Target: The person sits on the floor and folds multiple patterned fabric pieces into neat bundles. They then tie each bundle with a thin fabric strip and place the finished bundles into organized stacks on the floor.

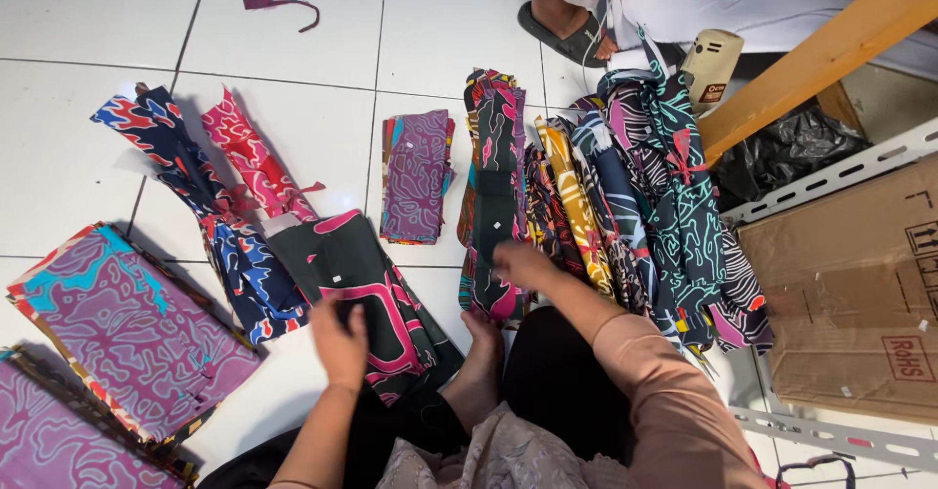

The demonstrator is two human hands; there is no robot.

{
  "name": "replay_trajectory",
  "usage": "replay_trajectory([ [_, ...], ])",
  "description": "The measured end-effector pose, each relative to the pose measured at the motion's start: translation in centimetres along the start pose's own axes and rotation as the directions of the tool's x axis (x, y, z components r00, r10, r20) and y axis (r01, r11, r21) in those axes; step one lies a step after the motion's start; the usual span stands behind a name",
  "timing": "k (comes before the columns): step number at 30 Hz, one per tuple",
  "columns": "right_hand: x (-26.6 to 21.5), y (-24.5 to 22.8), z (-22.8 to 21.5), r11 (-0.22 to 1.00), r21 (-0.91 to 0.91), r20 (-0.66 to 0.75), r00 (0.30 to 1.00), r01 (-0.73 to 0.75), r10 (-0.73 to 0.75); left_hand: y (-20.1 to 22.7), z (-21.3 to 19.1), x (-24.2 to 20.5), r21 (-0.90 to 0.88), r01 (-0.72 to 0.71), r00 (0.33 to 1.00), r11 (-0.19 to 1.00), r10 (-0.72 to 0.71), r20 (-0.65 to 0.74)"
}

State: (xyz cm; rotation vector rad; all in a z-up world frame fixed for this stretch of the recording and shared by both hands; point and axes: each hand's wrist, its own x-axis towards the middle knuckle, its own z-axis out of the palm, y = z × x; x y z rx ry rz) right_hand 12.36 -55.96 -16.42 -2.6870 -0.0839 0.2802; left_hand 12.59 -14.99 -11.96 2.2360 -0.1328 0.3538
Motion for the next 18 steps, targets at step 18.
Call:
replay_trajectory([
  [18,-2.3,2.0,3.3,0.95,0.1,-0.026,0.955,0.297,-0.296,2.3,23.0,-2.0,0.223,0.174,0.6,0.959,-0.282,0.749],
])
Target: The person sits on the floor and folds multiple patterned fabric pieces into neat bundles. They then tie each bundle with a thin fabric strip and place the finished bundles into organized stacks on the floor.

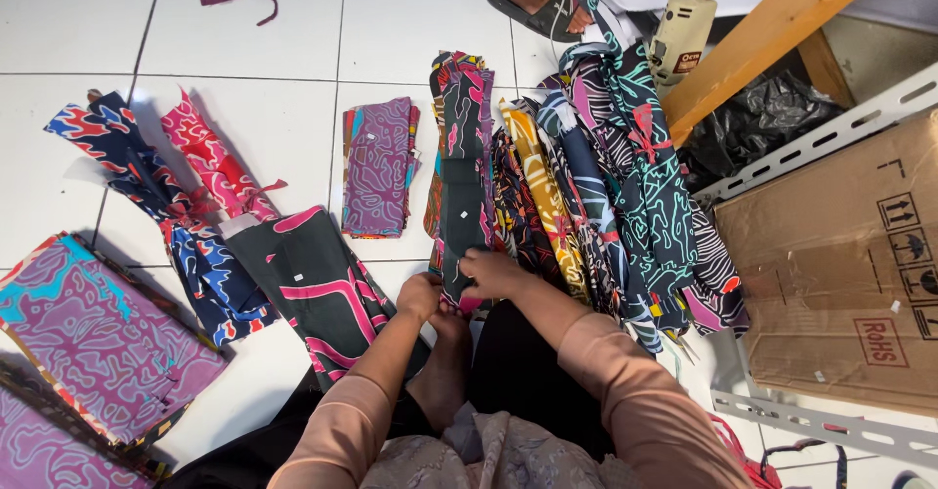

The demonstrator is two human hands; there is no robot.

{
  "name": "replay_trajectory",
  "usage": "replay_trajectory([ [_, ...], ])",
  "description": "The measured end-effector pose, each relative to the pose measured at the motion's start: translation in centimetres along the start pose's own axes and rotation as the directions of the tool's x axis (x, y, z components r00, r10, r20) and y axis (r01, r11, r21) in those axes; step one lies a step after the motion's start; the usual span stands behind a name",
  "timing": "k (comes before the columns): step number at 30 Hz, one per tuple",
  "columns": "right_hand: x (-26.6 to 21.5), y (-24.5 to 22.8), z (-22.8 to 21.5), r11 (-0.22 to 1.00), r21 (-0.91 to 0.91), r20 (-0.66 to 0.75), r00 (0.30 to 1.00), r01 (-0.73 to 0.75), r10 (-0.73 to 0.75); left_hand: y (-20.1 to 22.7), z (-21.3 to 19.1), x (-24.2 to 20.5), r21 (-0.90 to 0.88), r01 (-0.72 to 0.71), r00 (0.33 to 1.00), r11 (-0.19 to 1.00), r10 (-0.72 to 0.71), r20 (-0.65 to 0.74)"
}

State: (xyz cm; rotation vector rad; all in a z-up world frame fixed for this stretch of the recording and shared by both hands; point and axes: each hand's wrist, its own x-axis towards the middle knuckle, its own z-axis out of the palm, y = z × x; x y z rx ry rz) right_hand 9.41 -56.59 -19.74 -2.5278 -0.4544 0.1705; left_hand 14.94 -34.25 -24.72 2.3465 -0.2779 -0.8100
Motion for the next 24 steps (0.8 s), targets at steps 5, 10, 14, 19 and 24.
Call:
replay_trajectory([
  [5,2.3,-1.5,1.7,0.949,-0.313,0.145,0.989,0.046,0.0,3.2,-1.8,-2.1,-0.024,0.137,0.983,0.99,-0.133,0.123],
  [10,1.6,0.0,0.0,0.986,0.09,0.035,0.99,-0.137,0.135,3.9,-2.5,-3.1,0.069,0.062,0.996,0.996,-0.058,-0.062],
  [14,0.4,0.1,-2.1,0.947,0.316,-0.139,0.985,-0.052,0.101,2.5,-0.9,-1.9,-0.039,0.082,0.994,0.996,-0.084,-0.071],
  [19,1.0,-2.1,-5.2,0.939,0.339,-0.225,0.964,-0.062,0.145,2.1,0.4,1.2,-0.85,0.177,0.984,0.495,-0.077,0.16],
  [24,0.3,-3.4,-6.7,0.888,0.46,-0.132,0.989,-0.002,0.071,4.2,-0.4,1.7,-0.96,0.281,0.96,-0.002,0.0,0.281],
])
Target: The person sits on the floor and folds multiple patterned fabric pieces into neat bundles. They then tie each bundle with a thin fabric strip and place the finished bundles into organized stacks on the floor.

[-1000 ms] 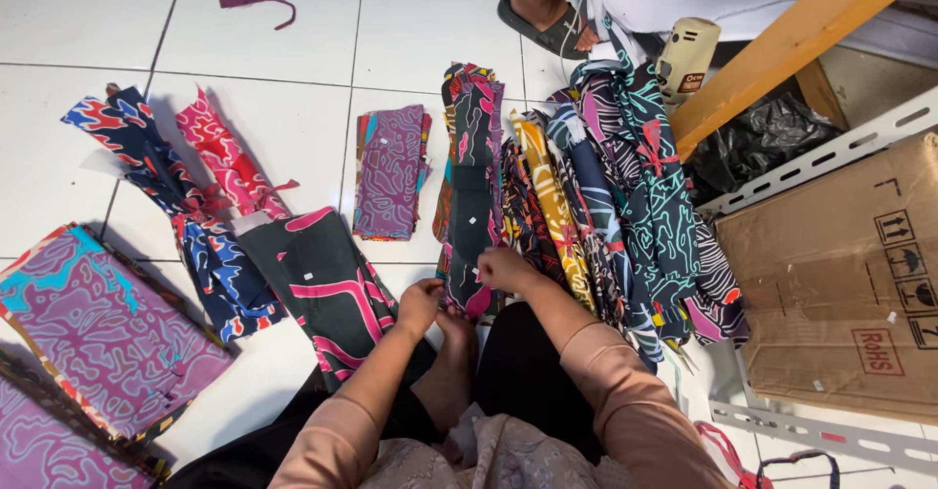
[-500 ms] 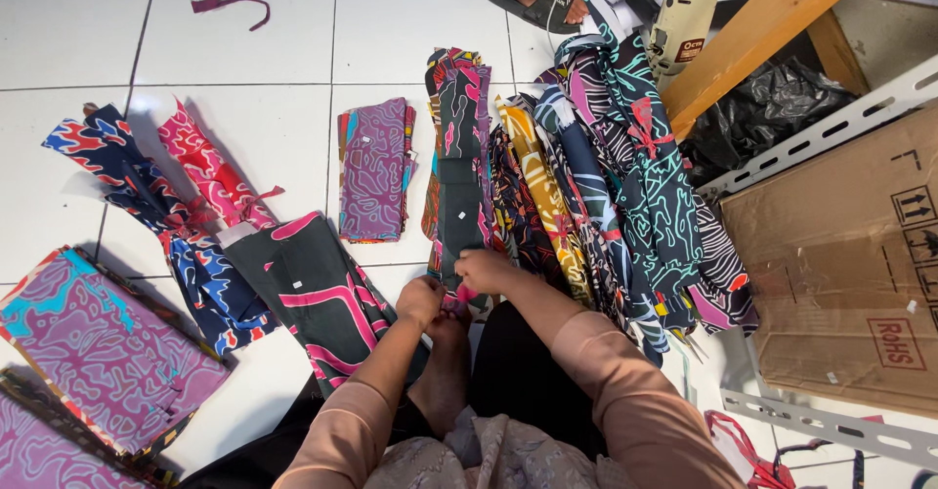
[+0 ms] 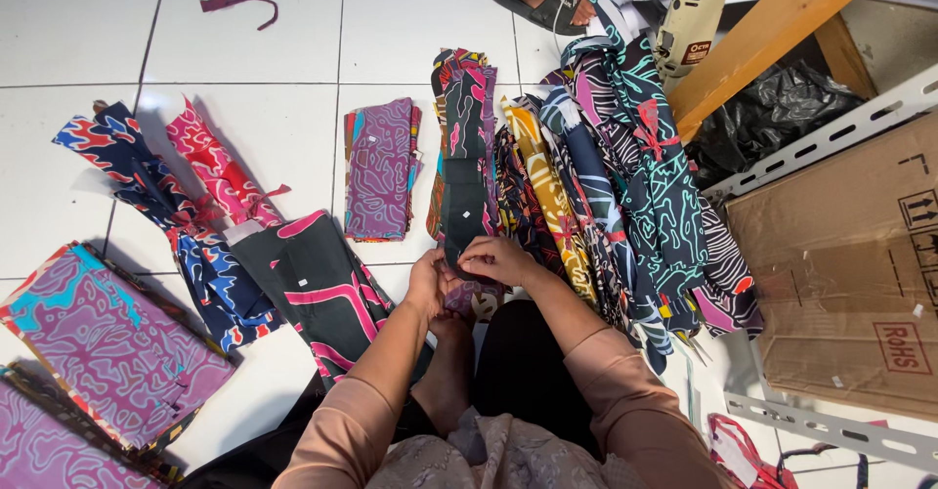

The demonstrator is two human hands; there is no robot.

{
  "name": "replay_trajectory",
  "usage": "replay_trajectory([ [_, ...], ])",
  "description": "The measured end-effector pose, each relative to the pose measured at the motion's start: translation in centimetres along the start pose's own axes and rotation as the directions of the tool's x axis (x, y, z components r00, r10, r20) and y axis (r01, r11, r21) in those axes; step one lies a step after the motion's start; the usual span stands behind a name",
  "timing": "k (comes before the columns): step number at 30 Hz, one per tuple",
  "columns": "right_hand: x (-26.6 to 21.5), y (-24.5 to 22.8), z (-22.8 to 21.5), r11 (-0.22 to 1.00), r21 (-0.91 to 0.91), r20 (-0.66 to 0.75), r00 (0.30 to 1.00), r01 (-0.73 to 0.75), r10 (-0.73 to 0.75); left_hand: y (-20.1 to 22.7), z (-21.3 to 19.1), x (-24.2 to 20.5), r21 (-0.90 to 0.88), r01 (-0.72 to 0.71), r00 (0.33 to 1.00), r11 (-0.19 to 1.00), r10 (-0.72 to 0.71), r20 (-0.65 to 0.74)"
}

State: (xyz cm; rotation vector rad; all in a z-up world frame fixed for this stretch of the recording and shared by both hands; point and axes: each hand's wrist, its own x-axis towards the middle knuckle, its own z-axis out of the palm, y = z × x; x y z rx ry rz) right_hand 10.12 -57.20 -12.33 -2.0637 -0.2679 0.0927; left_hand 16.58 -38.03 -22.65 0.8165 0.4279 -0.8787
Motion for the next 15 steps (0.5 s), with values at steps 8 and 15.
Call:
replay_trajectory([
  [8,1.6,4.1,-1.5,0.453,0.707,-0.032,0.617,-0.542,0.787,0.8,3.8,-2.0,0.338,-0.325,0.945,0.883,0.321,0.069],
  [15,7.9,2.4,-3.1,0.395,0.901,-0.088,0.818,-0.178,0.569,0.0,6.2,-9.2,0.448,-0.578,0.815,0.682,0.461,0.35],
])
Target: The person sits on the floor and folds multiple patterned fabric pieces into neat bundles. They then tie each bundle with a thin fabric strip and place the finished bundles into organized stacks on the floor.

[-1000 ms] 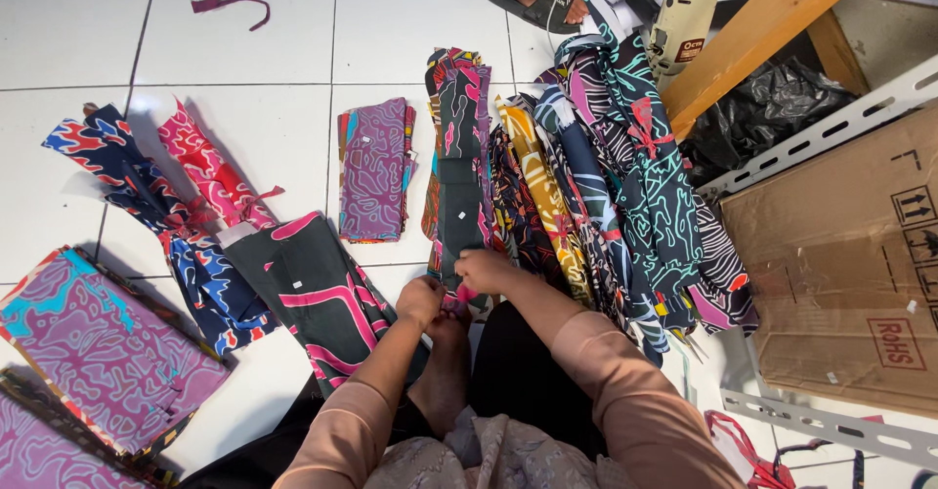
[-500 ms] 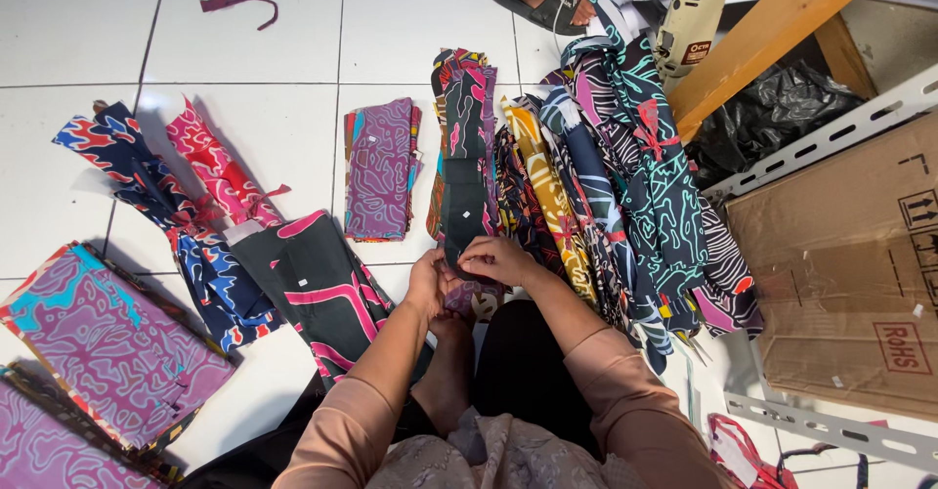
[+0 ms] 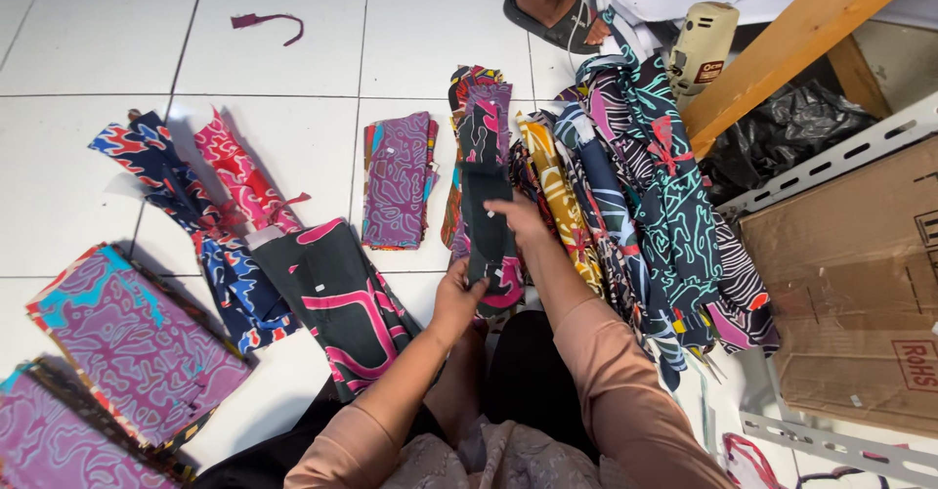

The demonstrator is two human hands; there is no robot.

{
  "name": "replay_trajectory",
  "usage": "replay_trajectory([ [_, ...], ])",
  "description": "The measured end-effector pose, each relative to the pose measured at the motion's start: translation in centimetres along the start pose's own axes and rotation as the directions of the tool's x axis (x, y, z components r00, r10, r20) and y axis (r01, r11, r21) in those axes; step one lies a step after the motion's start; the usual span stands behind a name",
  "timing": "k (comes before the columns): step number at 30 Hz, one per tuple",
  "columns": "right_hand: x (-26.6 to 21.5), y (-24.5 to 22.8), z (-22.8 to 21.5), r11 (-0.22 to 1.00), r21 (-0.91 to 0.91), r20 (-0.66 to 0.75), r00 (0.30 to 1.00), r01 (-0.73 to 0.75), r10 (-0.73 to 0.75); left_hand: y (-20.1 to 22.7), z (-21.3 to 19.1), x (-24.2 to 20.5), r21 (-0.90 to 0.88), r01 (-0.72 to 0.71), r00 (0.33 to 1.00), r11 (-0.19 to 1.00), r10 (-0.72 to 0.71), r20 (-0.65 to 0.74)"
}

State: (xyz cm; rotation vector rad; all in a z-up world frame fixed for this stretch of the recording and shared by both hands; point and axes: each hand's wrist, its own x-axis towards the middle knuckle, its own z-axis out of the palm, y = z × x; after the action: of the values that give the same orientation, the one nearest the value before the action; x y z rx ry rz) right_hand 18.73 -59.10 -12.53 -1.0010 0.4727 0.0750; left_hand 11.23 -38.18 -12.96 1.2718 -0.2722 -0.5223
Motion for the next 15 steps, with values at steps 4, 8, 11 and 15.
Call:
replay_trajectory([
  [4,-3.5,-2.9,4.6,0.992,-0.087,0.16,0.984,0.087,-0.072,7.1,-2.7,-3.2,-0.647,0.361,0.927,0.671,-0.337,0.168],
  [8,-11.8,0.0,8.9,0.959,-0.261,0.364,0.931,0.112,-0.009,11.5,-7.5,-5.0,-0.712,0.267,0.943,0.649,-0.328,0.054],
  [11,-18.5,5.4,11.8,0.932,-0.36,0.41,0.894,-0.025,0.183,12.4,-10.4,-6.9,-0.587,0.233,0.915,0.775,-0.38,-0.137],
  [15,-22.7,11.6,14.2,0.869,-0.473,0.487,0.865,0.148,0.118,13.5,-14.2,-9.0,-0.354,0.056,0.888,0.934,-0.209,-0.41],
])
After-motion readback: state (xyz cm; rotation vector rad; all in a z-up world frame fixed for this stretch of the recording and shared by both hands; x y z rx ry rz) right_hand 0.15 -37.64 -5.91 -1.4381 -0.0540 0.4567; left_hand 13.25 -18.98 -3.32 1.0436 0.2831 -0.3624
